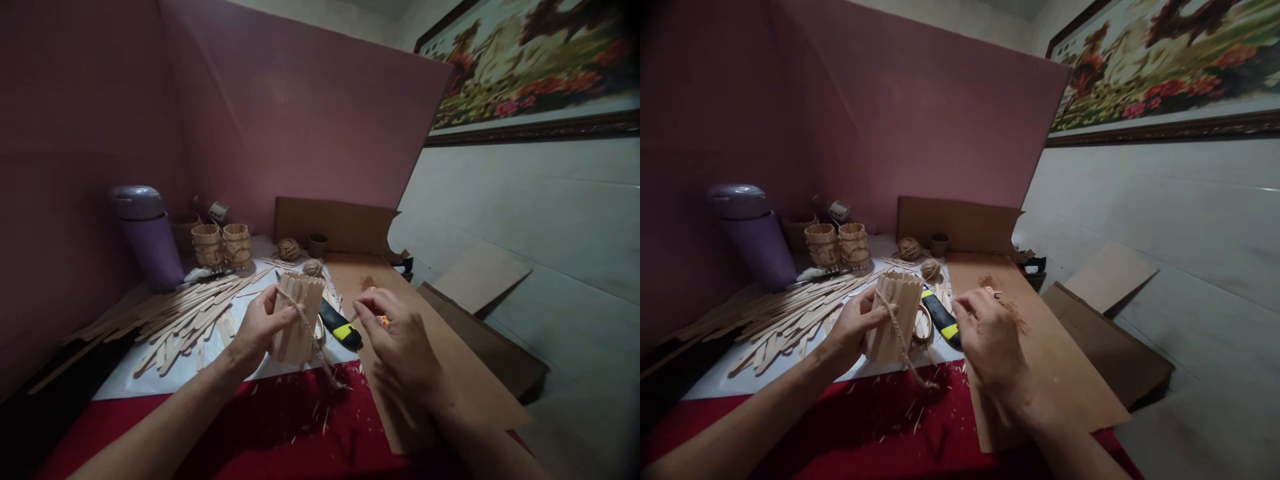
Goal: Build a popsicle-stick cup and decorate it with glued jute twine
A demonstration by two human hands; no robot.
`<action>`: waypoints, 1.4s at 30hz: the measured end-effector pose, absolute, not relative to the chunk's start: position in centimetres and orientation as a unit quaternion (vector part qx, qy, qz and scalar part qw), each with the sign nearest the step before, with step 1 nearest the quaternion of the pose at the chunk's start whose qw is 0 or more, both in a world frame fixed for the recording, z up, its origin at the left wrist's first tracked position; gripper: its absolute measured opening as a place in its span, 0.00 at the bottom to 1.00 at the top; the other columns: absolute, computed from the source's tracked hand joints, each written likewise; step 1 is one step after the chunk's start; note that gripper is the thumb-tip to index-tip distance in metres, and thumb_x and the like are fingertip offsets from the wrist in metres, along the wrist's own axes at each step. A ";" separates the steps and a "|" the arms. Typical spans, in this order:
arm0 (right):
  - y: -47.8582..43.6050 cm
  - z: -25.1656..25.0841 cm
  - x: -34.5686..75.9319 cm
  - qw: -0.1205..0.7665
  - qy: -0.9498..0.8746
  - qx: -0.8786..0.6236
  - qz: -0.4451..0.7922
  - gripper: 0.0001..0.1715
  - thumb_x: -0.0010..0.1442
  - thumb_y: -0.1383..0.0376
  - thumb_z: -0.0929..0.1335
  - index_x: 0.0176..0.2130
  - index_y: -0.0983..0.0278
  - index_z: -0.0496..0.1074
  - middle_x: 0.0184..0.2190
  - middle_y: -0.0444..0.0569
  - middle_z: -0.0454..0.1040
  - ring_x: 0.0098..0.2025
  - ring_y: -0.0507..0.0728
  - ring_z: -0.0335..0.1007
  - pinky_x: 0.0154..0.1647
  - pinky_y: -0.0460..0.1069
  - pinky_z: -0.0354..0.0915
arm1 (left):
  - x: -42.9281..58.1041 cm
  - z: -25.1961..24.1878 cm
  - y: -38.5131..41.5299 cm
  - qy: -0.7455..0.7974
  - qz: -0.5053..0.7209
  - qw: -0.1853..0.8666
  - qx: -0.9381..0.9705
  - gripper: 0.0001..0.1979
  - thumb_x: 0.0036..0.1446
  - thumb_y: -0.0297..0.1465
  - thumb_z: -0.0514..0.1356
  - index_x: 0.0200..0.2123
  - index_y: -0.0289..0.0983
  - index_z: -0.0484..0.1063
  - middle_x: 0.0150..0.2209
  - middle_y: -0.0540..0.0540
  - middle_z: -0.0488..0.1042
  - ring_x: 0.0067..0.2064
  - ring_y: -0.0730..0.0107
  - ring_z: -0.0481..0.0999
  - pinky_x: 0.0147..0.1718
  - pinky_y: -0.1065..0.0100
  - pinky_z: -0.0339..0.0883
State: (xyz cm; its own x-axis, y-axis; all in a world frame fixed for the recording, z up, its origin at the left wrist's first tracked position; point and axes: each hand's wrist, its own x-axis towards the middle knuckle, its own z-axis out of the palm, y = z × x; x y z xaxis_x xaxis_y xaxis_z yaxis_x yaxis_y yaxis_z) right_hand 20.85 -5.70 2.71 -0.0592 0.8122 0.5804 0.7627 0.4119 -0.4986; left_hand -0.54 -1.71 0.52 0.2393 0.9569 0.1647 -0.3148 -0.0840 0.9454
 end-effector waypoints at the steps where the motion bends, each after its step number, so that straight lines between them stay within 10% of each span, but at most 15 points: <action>1: -5.0 2.0 22.2 0.374 -0.719 -0.585 -0.015 0.10 0.63 0.63 0.64 0.36 0.64 0.73 0.37 0.54 0.74 0.41 0.61 0.70 0.42 0.55 0.63 | -0.5 0.5 -1.7 0.315 0.533 0.594 0.514 0.24 0.43 0.37 0.69 0.42 0.35 0.70 0.36 0.46 0.76 0.38 0.63 0.75 0.35 0.67 0.68; 5: -3.7 -0.2 25.3 0.281 -0.697 -0.656 -0.069 0.12 0.59 0.62 0.66 0.41 0.65 0.73 0.43 0.59 0.74 0.45 0.66 0.70 0.41 0.58 0.64 | -0.5 0.3 -1.7 0.321 0.532 0.574 0.534 0.23 0.45 0.38 0.69 0.43 0.36 0.69 0.36 0.47 0.75 0.37 0.64 0.74 0.36 0.66 0.68; 24: -6.8 2.5 15.2 0.479 -0.700 -0.491 0.198 0.06 0.62 0.63 0.66 0.34 0.63 0.69 0.28 0.43 0.73 0.29 0.52 0.69 0.31 0.46 0.61 | 0.4 1.1 -2.9 0.446 0.547 0.284 0.649 0.31 0.43 0.33 0.66 0.52 0.34 0.65 0.45 0.42 0.75 0.44 0.58 0.74 0.45 0.60 0.68; 42: -6.6 2.9 14.8 0.499 -0.696 -0.494 0.147 0.14 0.62 0.62 0.66 0.26 0.63 0.67 0.22 0.42 0.70 0.25 0.49 0.64 0.27 0.46 0.58 | 0.3 1.0 -2.6 0.383 0.536 0.385 0.646 0.32 0.45 0.38 0.68 0.53 0.33 0.66 0.46 0.42 0.77 0.46 0.57 0.76 0.45 0.62 0.70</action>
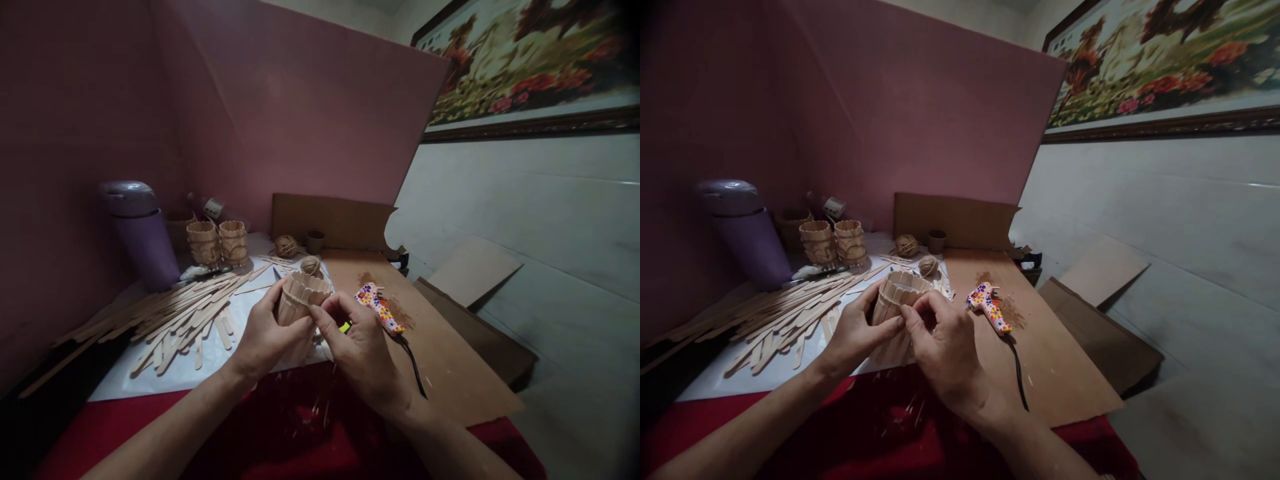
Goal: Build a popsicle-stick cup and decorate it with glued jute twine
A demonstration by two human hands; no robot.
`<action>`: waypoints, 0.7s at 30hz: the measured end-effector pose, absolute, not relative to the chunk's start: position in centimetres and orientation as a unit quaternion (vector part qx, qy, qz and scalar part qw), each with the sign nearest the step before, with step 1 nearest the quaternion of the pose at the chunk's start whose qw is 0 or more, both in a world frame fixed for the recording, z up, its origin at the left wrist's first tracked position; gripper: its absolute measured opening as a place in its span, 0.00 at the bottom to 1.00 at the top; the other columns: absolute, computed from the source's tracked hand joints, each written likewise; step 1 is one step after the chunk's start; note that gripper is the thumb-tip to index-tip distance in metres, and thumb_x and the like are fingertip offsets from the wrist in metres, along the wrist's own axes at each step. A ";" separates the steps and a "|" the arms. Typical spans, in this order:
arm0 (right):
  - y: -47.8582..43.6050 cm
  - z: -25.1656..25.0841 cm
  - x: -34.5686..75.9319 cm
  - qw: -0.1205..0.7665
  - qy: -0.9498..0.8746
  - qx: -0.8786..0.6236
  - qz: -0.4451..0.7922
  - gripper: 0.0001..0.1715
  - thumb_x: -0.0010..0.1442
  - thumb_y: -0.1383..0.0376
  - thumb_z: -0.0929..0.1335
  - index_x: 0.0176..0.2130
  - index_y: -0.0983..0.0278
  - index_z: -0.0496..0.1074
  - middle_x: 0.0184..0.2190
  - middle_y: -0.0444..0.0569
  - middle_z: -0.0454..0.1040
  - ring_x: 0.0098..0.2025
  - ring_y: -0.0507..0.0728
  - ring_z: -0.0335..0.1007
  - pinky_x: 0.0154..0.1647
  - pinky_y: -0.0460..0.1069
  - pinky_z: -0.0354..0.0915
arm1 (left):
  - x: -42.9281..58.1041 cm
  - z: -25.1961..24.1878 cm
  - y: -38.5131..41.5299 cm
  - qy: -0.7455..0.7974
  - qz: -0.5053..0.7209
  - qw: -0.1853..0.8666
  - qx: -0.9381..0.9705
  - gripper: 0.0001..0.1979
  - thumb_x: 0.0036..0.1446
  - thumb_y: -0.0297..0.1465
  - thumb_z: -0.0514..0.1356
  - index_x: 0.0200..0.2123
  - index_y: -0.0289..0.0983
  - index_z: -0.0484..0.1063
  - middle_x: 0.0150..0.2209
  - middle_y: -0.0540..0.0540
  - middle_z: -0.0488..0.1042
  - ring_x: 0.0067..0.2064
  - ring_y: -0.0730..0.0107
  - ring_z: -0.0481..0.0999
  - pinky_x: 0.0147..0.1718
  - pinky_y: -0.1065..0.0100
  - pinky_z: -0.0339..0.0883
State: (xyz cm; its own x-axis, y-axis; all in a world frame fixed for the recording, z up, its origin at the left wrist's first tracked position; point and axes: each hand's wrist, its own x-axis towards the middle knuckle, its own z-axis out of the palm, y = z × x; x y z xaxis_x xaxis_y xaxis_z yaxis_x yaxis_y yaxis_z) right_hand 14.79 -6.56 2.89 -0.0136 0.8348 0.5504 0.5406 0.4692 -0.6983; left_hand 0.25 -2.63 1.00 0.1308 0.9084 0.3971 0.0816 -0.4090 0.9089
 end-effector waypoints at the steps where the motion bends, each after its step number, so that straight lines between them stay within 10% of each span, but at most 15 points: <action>1: -6.6 2.9 14.8 0.500 -0.696 -0.494 0.149 0.14 0.62 0.62 0.66 0.26 0.63 0.67 0.23 0.42 0.70 0.25 0.49 0.64 0.27 0.46 0.58 | 0.2 0.9 -2.6 0.375 0.534 0.398 0.645 0.32 0.45 0.38 0.68 0.53 0.34 0.66 0.46 0.42 0.77 0.47 0.56 0.76 0.45 0.61 0.70; 21: -6.8 2.9 14.8 0.508 -0.688 -0.502 0.124 0.14 0.63 0.61 0.64 0.27 0.62 0.64 0.24 0.43 0.68 0.25 0.50 0.63 0.28 0.47 0.59 | 0.2 0.0 -2.6 0.274 0.524 0.572 0.569 0.19 0.59 0.39 0.59 0.53 0.40 0.68 0.51 0.43 0.75 0.53 0.55 0.72 0.48 0.62 0.67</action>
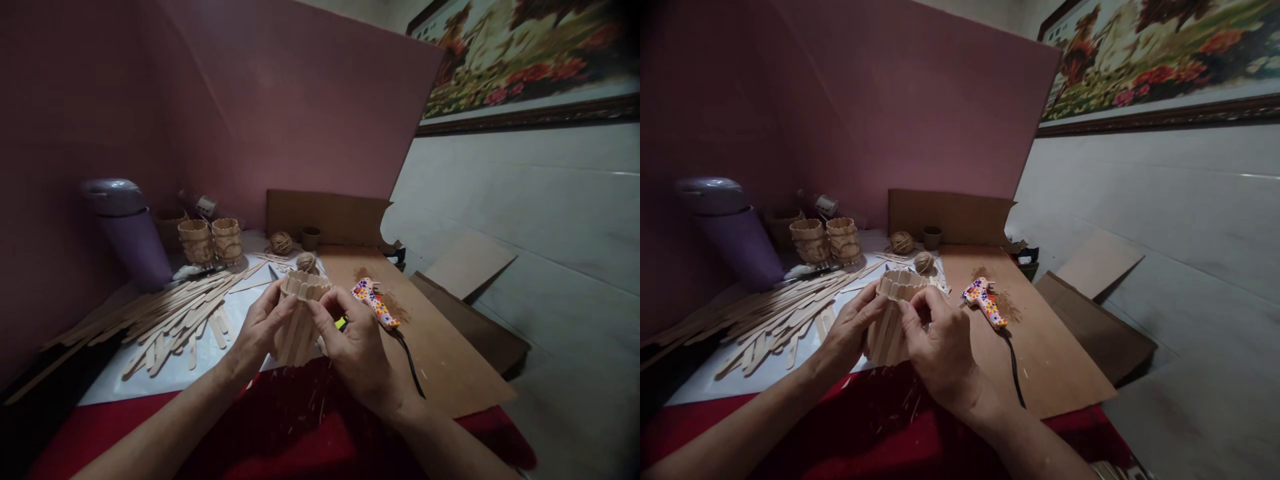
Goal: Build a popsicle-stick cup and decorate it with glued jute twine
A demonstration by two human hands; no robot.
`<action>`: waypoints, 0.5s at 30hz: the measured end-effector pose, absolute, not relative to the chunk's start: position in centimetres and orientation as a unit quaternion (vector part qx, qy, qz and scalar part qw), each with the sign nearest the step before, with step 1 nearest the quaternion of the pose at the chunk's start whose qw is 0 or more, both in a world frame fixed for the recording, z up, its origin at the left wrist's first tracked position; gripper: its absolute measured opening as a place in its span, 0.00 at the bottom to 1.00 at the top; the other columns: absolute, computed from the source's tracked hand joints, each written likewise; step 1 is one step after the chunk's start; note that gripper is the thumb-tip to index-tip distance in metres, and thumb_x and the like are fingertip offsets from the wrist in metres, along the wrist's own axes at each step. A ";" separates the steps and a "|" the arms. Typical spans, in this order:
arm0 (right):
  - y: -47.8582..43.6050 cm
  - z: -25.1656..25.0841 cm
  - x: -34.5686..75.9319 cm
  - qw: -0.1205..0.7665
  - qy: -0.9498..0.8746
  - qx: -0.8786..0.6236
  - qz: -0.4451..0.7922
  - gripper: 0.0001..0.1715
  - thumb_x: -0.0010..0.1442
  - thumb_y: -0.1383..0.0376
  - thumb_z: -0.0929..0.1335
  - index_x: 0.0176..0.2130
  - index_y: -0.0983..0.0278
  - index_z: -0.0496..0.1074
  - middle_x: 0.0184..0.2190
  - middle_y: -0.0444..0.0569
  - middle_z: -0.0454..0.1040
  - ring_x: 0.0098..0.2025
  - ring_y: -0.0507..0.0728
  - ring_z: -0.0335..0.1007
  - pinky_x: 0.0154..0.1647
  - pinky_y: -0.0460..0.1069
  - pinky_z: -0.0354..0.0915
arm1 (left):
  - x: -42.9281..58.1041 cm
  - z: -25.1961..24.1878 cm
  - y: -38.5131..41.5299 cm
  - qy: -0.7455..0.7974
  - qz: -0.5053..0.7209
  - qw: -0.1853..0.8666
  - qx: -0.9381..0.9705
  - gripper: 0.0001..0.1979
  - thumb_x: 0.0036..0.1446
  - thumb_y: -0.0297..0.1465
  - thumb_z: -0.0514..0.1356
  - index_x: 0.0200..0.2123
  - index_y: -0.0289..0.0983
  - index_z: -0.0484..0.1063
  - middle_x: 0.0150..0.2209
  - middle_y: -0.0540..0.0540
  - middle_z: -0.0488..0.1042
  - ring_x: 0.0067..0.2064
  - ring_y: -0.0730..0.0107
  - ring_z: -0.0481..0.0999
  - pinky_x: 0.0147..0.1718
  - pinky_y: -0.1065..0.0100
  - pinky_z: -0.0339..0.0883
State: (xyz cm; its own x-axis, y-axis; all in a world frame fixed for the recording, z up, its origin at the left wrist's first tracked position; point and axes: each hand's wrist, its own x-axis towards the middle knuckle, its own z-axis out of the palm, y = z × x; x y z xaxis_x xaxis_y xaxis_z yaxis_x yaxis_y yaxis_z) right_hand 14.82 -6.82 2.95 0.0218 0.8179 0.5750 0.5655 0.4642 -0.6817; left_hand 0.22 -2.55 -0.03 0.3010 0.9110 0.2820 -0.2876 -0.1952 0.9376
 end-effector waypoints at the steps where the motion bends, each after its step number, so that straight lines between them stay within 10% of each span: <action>1: -6.8 3.0 14.9 0.511 -0.688 -0.501 0.122 0.13 0.63 0.62 0.64 0.27 0.62 0.64 0.24 0.43 0.68 0.25 0.50 0.63 0.28 0.47 0.59 | 0.2 0.0 -2.6 0.275 0.522 0.565 0.576 0.21 0.57 0.39 0.61 0.53 0.40 0.67 0.51 0.43 0.74 0.53 0.55 0.72 0.48 0.62 0.67; 15: -9.3 3.8 14.7 0.461 -0.762 -0.438 0.122 0.08 0.65 0.64 0.65 0.35 0.61 0.73 0.33 0.45 0.75 0.36 0.53 0.70 0.37 0.48 0.62 | 0.4 -0.1 -2.2 0.300 0.548 0.479 0.617 0.33 0.48 0.39 0.67 0.56 0.36 0.62 0.52 0.40 0.73 0.52 0.54 0.73 0.49 0.61 0.67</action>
